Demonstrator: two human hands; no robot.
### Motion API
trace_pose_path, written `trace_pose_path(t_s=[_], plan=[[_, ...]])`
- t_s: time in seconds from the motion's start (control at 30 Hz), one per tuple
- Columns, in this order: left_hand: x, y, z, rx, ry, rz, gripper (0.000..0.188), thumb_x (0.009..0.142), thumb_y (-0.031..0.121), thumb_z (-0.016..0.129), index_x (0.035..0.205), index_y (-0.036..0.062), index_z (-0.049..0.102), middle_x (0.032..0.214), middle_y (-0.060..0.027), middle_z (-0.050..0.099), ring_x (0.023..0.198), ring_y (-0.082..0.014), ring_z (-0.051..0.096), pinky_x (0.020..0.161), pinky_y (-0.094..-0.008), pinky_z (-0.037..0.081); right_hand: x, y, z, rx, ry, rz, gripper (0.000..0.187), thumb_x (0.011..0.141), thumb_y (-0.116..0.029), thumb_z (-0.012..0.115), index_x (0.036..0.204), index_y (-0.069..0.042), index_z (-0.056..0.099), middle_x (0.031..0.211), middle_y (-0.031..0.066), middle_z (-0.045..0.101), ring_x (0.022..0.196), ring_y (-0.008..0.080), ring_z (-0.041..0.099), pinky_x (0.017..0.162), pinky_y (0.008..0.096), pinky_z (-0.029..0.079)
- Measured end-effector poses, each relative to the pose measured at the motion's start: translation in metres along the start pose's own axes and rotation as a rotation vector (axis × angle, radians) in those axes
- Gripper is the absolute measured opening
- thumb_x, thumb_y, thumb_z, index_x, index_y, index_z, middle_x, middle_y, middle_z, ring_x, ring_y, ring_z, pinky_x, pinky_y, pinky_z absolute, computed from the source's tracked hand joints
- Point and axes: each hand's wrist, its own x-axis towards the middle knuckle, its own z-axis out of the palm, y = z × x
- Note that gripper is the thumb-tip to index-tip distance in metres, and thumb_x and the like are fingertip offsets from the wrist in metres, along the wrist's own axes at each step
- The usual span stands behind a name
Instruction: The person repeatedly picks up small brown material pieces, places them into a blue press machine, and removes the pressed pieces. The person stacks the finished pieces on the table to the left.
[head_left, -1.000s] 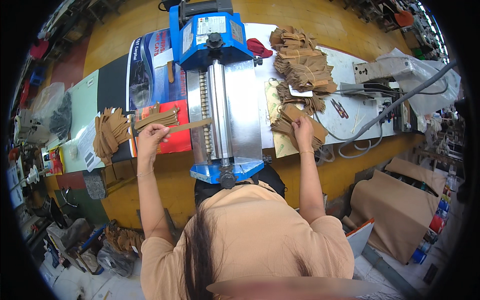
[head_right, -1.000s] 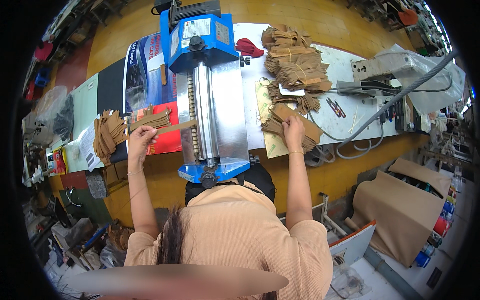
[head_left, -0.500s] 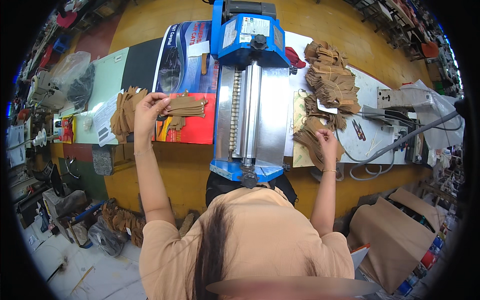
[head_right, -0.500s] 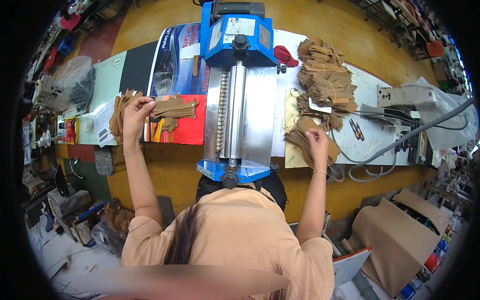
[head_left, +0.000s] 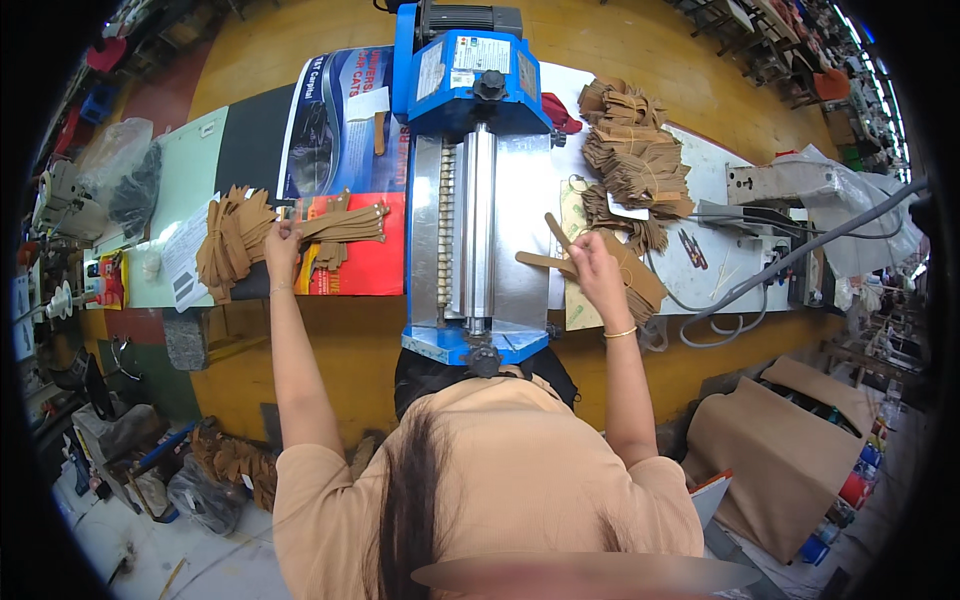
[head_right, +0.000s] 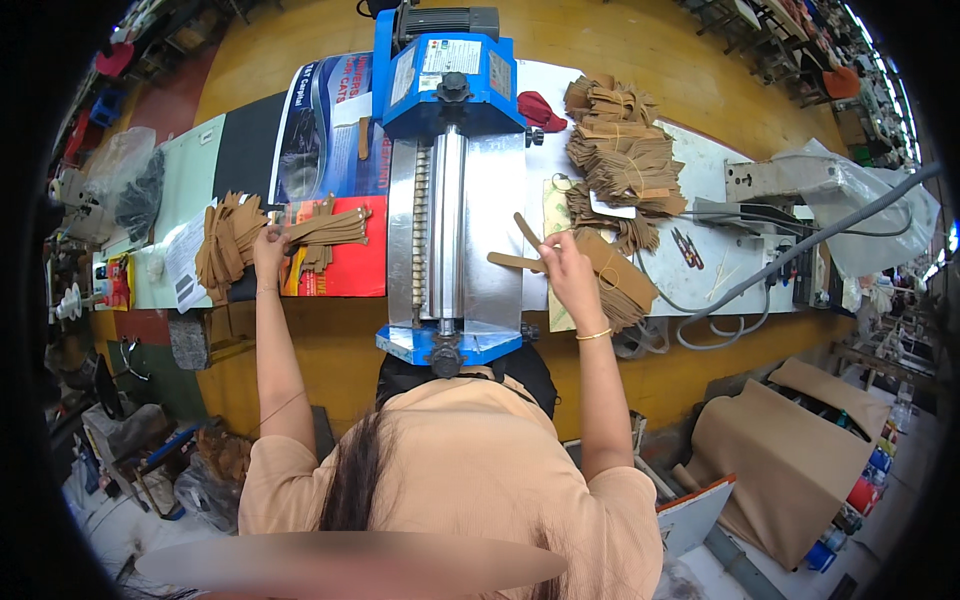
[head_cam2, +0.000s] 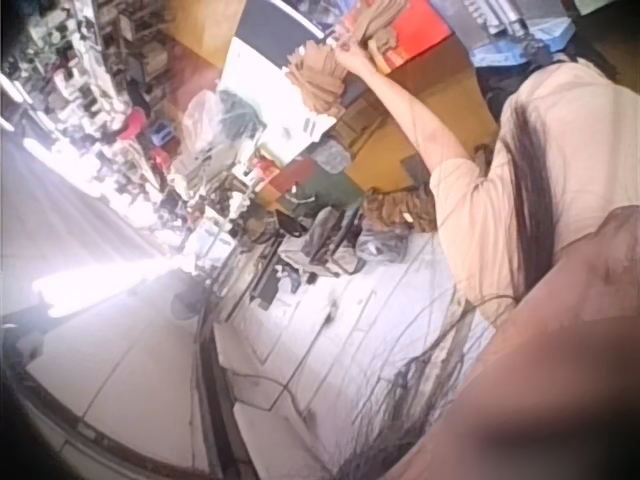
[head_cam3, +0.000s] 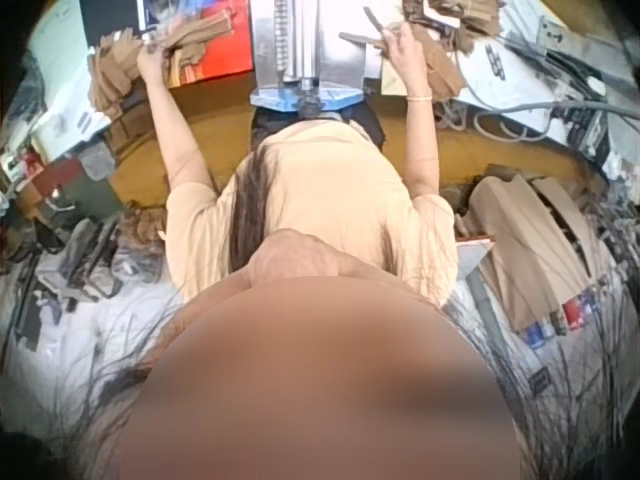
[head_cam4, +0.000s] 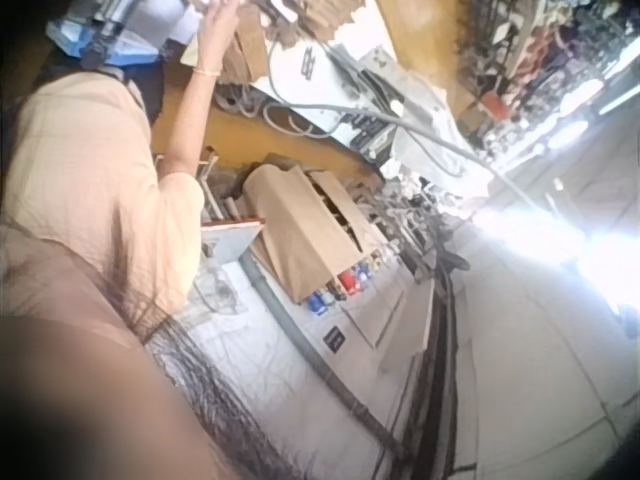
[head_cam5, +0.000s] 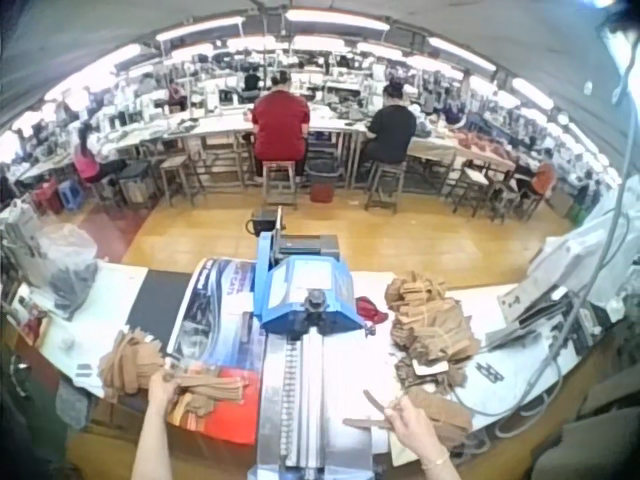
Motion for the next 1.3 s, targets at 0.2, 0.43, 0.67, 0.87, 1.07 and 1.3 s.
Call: trace_pose_path(t_s=[0.2,0.43,0.67,0.87,1.07,1.3], plan=[[-0.047,0.051,0.008,0.284,0.327,0.338,0.060,0.080,0.017,0.072,0.134,0.0045,0.048,0.120,-0.0258,0.052,0.113,-0.0399,0.050,0.098,-0.0443,0.041,0.005,-0.006,0.032,-0.195,0.108,-0.259,0.013,0.096,-0.019,0.056,0.098,-0.007,0.051,0.064,0.0145,0.060,0.059,0.0368,0.062,0.051,0.0449,0.045],[-0.080,0.091,0.030,0.401,0.335,0.407,0.067,0.081,0.017,0.073,0.140,0.0093,0.042,0.140,-0.0275,0.032,0.127,-0.0436,0.037,0.106,-0.0511,0.033,0.022,-0.020,0.059,-0.279,0.096,-0.353,0.013,0.096,-0.022,0.055,0.099,-0.009,0.052,0.061,0.0129,0.060,0.057,0.0364,0.061,0.052,0.0449,0.048],[-0.075,0.083,0.016,0.527,0.478,0.340,0.063,0.082,0.017,0.072,0.137,0.0074,0.045,0.138,-0.0261,0.037,0.128,-0.0429,0.038,0.106,-0.0463,0.035,0.022,-0.020,0.049,-0.195,0.096,-0.190,0.013,0.099,-0.020,0.050,0.102,-0.007,0.049,0.068,0.0104,0.066,0.062,0.0336,0.065,0.056,0.0441,0.050],[-0.113,0.102,0.080,-0.296,-0.572,0.165,0.049,0.092,0.039,0.064,0.123,0.0008,0.060,0.109,-0.0127,0.061,0.099,-0.0208,0.059,0.089,-0.0349,0.047,0.020,0.000,0.021,-0.199,0.226,-0.009,0.014,0.101,-0.018,0.046,0.103,-0.004,0.047,0.069,0.0079,0.064,0.057,0.0186,0.064,0.053,0.0321,0.049],[-0.141,0.125,0.093,-0.024,-0.664,0.500,0.041,0.087,0.031,0.071,0.124,0.0155,0.063,0.106,-0.0043,0.042,0.104,-0.0188,0.046,0.092,-0.0313,0.041,0.006,0.008,-0.004,-0.009,0.300,0.059,0.015,0.103,-0.017,0.043,0.101,-0.002,0.046,0.072,0.0074,0.061,0.055,0.0151,0.060,0.052,0.0282,0.048],[-0.131,0.139,0.073,0.043,-0.639,0.733,0.028,0.071,0.025,0.081,0.081,0.0023,0.067,0.092,-0.0098,0.054,0.094,-0.0240,0.051,0.086,-0.0368,0.040,-0.004,0.013,-0.008,-0.033,0.291,0.066,0.012,0.101,-0.013,0.047,0.098,-0.001,0.048,0.072,0.0071,0.060,0.057,0.0144,0.060,0.055,0.0275,0.048]])
